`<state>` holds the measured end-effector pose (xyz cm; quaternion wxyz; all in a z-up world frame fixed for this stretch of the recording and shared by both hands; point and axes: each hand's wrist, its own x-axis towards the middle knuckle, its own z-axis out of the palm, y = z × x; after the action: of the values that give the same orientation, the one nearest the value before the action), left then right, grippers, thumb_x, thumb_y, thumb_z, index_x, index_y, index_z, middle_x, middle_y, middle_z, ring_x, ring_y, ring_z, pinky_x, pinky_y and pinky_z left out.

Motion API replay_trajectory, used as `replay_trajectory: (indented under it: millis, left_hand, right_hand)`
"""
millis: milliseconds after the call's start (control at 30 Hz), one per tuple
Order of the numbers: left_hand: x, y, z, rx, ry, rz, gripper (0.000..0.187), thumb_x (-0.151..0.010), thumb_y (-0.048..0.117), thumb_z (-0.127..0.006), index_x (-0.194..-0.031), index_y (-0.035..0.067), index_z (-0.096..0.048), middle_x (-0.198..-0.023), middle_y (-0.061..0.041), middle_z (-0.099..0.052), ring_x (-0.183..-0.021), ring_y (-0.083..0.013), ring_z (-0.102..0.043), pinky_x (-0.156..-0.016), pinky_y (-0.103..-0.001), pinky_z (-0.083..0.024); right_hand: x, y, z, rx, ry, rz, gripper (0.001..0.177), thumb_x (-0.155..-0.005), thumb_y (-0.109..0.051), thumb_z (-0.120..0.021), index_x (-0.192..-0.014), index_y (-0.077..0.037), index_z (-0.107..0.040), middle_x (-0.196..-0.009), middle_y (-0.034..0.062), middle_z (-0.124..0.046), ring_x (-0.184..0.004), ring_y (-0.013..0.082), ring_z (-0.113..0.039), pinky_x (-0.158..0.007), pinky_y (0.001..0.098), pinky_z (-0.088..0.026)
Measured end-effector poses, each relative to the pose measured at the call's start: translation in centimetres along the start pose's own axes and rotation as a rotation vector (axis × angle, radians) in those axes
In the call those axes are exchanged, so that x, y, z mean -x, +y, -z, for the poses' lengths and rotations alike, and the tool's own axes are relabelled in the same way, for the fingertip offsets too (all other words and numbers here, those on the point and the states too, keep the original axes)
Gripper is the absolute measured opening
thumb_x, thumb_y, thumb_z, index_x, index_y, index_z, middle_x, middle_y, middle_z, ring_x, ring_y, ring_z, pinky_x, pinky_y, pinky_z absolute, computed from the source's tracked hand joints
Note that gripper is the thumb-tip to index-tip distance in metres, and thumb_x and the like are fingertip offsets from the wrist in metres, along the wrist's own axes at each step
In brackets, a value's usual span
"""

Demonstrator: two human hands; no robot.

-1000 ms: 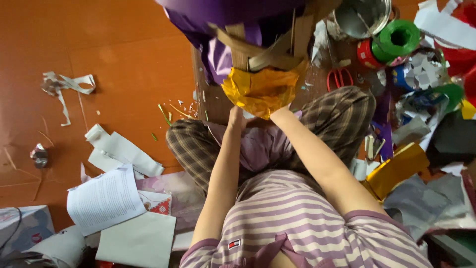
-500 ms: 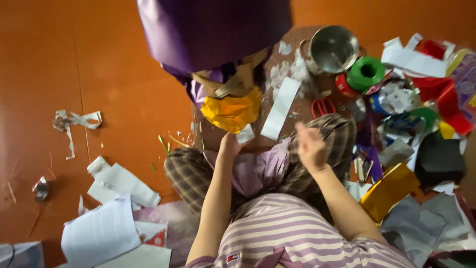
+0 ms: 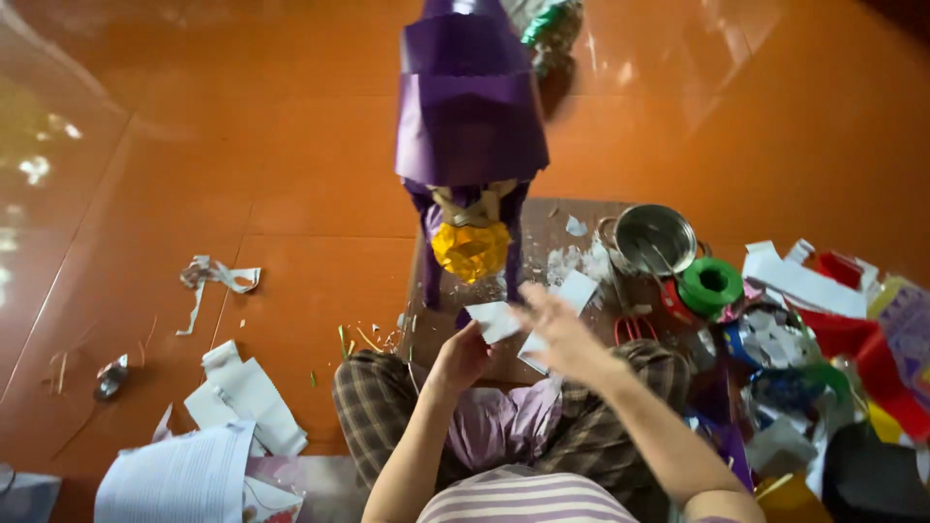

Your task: Decorating a horse-shaped figure with purple tape and paper by cutting and sticking pieces.

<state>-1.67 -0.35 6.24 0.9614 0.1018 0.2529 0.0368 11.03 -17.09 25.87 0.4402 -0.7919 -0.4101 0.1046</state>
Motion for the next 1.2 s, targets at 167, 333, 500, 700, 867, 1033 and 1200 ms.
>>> replay_trajectory:
  millis: [167, 333, 500, 700, 867, 1033, 1200]
  left_hand:
    - [1.8, -1.4, -1.2, -0.549, 0.199, -0.146, 0.051, -0.096, 0.044, -0.076, -0.106, -0.007, -0.075, -0.094, -0.025, -0.075, -0.077, -0.0347, -0.076, -0.062, -0.043, -0.064]
    - [9.1, 2.6, -10.6, -1.582, 0.090, -1.027, 0.066, -0.074, 0.028, -0.088, -0.132, 0.011, -0.060, -0.128, -0.023, -0.060, -0.127, -0.0543, -0.051, -0.104, -0.063, -0.044]
    - [13.9, 8.4, -13.6, -1.795, -0.020, -1.295, 0.021, -0.073, 0.028, -0.088, -0.091, 0.025, -0.079, -0.116, -0.003, -0.071, -0.118, -0.0330, -0.062, -0.098, -0.040, -0.052]
    - [20.4, 13.7, -22.9, -1.280, -0.215, -1.306, 0.004, -0.084, 0.009, -0.080, -0.083, 0.013, -0.078, -0.100, -0.014, -0.079, -0.096, -0.0263, -0.076, -0.085, -0.032, -0.056]
    - [16.6, 17.4, -27.9, -0.478, -0.330, -1.231, 0.028, -0.106, 0.016, -0.057, -0.085, 0.000, -0.065, -0.075, -0.019, -0.070, -0.070, -0.0300, -0.077, -0.073, -0.049, -0.065]
    - [13.2, 18.3, -28.8, -0.366, -0.286, -1.250, 0.040, -0.107, 0.023, -0.057, -0.072, 0.003, -0.061, -0.063, -0.010, -0.064, -0.056, -0.0207, -0.072, -0.058, -0.033, -0.062]
    - [11.0, 17.9, -30.6, -0.507, -0.219, -1.361, 0.037, -0.109, 0.019, -0.053, -0.076, 0.003, -0.058, -0.064, -0.007, -0.058, -0.055, -0.0137, -0.065, -0.054, -0.028, -0.058]
  right_hand:
    - [-1.5, 5.7, -4.0, 0.469, 0.121, 0.672, 0.006, -0.080, -0.009, -0.068, -0.082, -0.014, -0.069, -0.124, 0.0072, -0.065, -0.134, 0.0282, -0.052, -0.113, 0.0480, -0.033]
    - [-1.5, 0.6, -0.1, 0.185, -0.011, 0.697, 0.013, -0.078, -0.004, -0.070, -0.086, -0.014, -0.070, -0.124, 0.0040, -0.067, -0.128, 0.0281, -0.058, -0.111, 0.0476, -0.038]
    - [-2.8, -3.6, 7.6, -0.390, 0.073, 0.685, 0.008, -0.079, -0.006, -0.069, -0.085, -0.005, -0.074, -0.105, 0.0176, -0.074, -0.108, 0.0374, -0.071, -0.097, 0.0523, -0.053]
    - [-7.1, -7.2, 11.5, -0.738, 0.285, 0.693, 0.015, -0.091, -0.007, -0.061, -0.078, 0.001, -0.061, -0.088, 0.0261, -0.066, -0.092, 0.0379, -0.068, -0.088, 0.0467, -0.052]
    - [-10.7, -13.4, 11.4, -0.912, 0.508, 0.350, 0.025, -0.105, -0.003, -0.048, -0.088, -0.006, -0.065, -0.077, 0.0047, -0.064, -0.073, 0.0109, -0.063, -0.085, 0.0268, -0.055]
    - [-12.3, -13.7, 10.0, -0.946, 0.349, 0.392, 0.025, -0.110, -0.005, -0.044, -0.095, -0.003, -0.064, -0.101, 0.0062, -0.061, -0.092, 0.0134, -0.062, -0.093, 0.0276, -0.053]
    - [-13.6, -13.1, 9.3, -0.978, 0.220, 0.412, 0.028, -0.112, -0.013, -0.043, -0.123, 0.003, -0.063, -0.163, 0.0111, -0.040, -0.146, 0.0332, -0.053, -0.119, 0.0338, -0.050]
